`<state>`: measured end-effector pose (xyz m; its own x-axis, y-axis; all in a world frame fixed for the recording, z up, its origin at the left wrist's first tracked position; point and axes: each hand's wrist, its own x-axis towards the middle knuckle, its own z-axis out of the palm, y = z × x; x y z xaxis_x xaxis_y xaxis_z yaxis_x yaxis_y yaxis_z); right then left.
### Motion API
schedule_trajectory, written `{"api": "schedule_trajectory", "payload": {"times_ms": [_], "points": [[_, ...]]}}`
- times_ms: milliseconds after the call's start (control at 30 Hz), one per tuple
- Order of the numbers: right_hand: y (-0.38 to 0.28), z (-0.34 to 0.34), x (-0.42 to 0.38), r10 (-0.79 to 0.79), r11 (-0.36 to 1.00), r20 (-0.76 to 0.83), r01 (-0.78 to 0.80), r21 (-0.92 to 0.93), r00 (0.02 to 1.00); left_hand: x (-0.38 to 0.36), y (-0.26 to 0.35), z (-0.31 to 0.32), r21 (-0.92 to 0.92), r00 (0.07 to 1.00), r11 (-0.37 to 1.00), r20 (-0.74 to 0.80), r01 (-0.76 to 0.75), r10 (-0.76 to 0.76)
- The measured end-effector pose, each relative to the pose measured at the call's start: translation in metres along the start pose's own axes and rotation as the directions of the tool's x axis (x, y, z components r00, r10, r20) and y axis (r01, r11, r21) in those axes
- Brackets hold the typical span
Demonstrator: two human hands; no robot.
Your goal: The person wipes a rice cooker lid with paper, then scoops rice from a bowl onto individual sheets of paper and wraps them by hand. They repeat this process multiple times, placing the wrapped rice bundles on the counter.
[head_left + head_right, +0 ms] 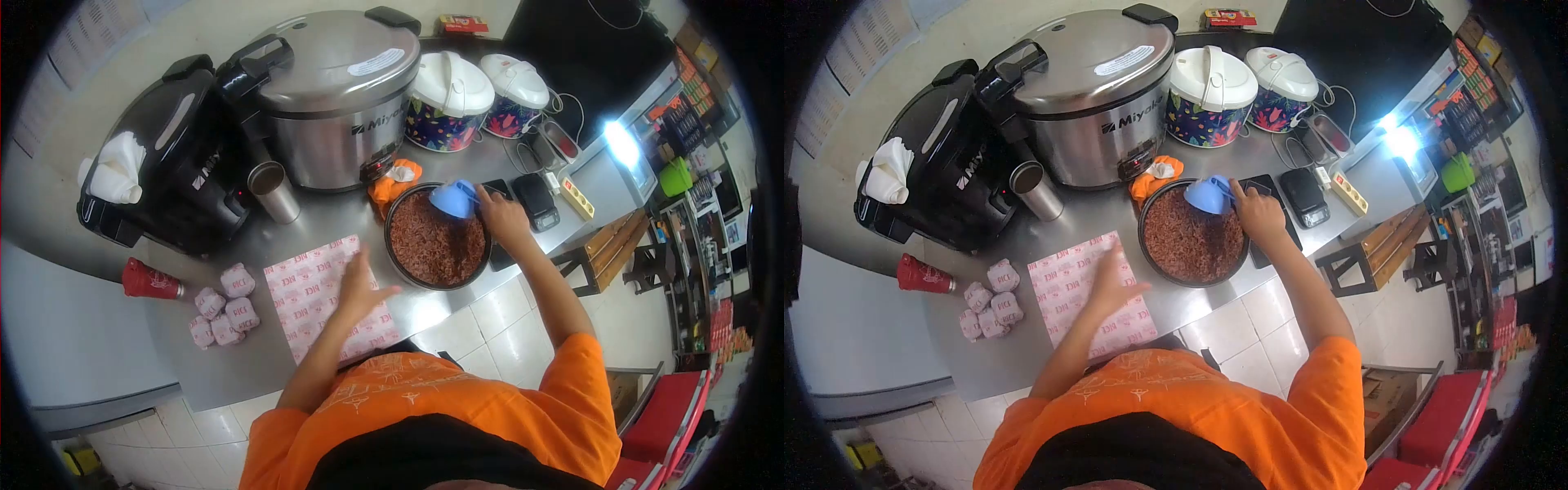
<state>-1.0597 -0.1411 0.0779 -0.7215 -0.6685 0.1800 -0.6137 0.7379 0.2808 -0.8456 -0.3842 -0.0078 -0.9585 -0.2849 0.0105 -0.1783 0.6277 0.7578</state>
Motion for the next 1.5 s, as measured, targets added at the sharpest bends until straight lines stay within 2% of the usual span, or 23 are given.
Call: {"api": "schedule_trajectory", "payload": {"times_ms": [33,133,200,233,300,433,500,533,567,633,667,733,833,867,967,1067,1133,1167,1233,1267,1367,1400,1500], "points": [[0.002,0.001,0.004,-0.008,1.000,-0.002,0.008,-0.001,1.000,0.008,0.018,0.014,0.079,0.999,0.997,0.045,-0.027,0.024],[-0.004,0.002,0.015,-0.033,0.999,0.142,0.037,-0.028,0.989,0.017,0.035,0.026,0.061,0.999,0.998,0.035,0.011,-0.013],[-0.012,0.003,0.022,-0.054,0.998,0.278,0.047,0.031,0.959,0.015,0.034,0.028,0.096,1.000,0.995,0.022,0.017,-0.019],[-0.014,0.005,0.026,-0.063,0.998,0.278,0.056,0.033,0.959,0.015,0.034,0.028,0.132,1.000,0.991,-0.002,0.012,-0.012],[-0.018,0.009,0.029,-0.083,0.984,0.412,0.009,0.178,0.907,0.015,0.037,0.028,0.151,0.999,0.988,-0.013,0.033,-0.031],[-0.038,0.013,0.011,-0.166,0.974,0.380,0.091,0.209,0.910,0.013,0.036,0.031,0.171,0.997,0.983,-0.054,0.062,-0.053],[-0.048,0.002,0.001,-0.179,0.969,0.444,0.078,0.236,0.878,0.010,0.036,0.032,0.172,0.996,0.983,-0.073,0.062,-0.050],[-0.048,0.001,-0.004,-0.212,0.971,0.454,0.132,0.201,0.866,0.009,0.037,0.033,0.176,0.995,0.983,-0.088,0.060,-0.045],[-0.047,0.000,-0.012,-0.214,0.970,0.449,0.137,0.199,0.867,0.006,0.038,0.034,0.175,0.994,0.983,-0.095,0.060,-0.044],[-0.041,-0.003,-0.025,-0.290,0.946,0.239,0.240,0.218,0.927,-0.001,0.040,0.037,0.213,0.991,0.975,-0.131,0.057,-0.029],[-0.037,-0.006,-0.029,-0.293,0.945,0.234,0.244,0.216,0.927,-0.004,0.041,0.039,0.214,0.990,0.975,-0.137,0.058,-0.028],[-0.026,-0.031,-0.034,-0.313,0.935,0.082,0.293,0.200,0.946,-0.008,0.042,0.043,0.176,0.988,0.982,-0.149,0.072,-0.046],[-0.012,-0.066,-0.043,-0.297,0.936,0.000,0.291,0.198,0.955,-0.013,0.044,0.040,0.157,0.983,0.985,-0.179,0.067,-0.038],[-0.014,-0.063,-0.047,-0.300,0.935,0.001,0.294,0.198,0.954,-0.014,0.042,0.040,0.156,0.983,0.985,-0.179,0.070,-0.042],[-0.031,-0.037,-0.061,-0.375,0.926,0.188,0.359,0.115,0.908,-0.012,0.039,0.041,0.144,0.982,0.986,-0.183,0.080,-0.053],[-0.037,-0.032,-0.054,-0.433,0.901,0.100,0.427,0.073,0.896,-0.012,0.044,0.039,0.153,0.980,0.985,-0.193,0.083,-0.053],[-0.025,-0.050,-0.035,-0.404,0.915,0.335,0.374,0.153,0.851,-0.011,0.046,0.036,0.167,0.986,0.981,-0.148,0.103,-0.079],[-0.019,-0.050,-0.027,-0.408,0.913,0.332,0.380,0.149,0.850,-0.009,0.048,0.034,0.165,0.985,0.981,-0.156,0.105,-0.080],[-0.009,-0.047,-0.016,-0.352,0.936,0.174,0.346,0.066,0.920,-0.011,0.049,0.034,0.152,0.985,0.982,-0.148,0.115,-0.093],[-0.008,-0.045,-0.008,-0.306,0.951,0.220,0.309,0.021,0.926,-0.013,0.050,0.035,0.150,0.984,0.980,-0.145,0.128,-0.106],[-0.013,-0.013,0.008,-0.314,0.944,0.195,0.327,-0.037,0.929,-0.010,0.052,0.034,0.109,0.983,0.986,-0.147,0.127,-0.111],[-0.015,0.010,0.001,-0.386,0.919,0.082,0.391,-0.050,0.919,-0.009,0.053,0.032,0.116,0.984,0.983,-0.125,0.142,-0.128],[-0.021,-0.003,-0.010,-0.413,0.908,0.192,0.419,0.012,0.890,-0.008,0.050,0.034,0.126,0.982,0.983,-0.148,0.135,-0.116]]}}
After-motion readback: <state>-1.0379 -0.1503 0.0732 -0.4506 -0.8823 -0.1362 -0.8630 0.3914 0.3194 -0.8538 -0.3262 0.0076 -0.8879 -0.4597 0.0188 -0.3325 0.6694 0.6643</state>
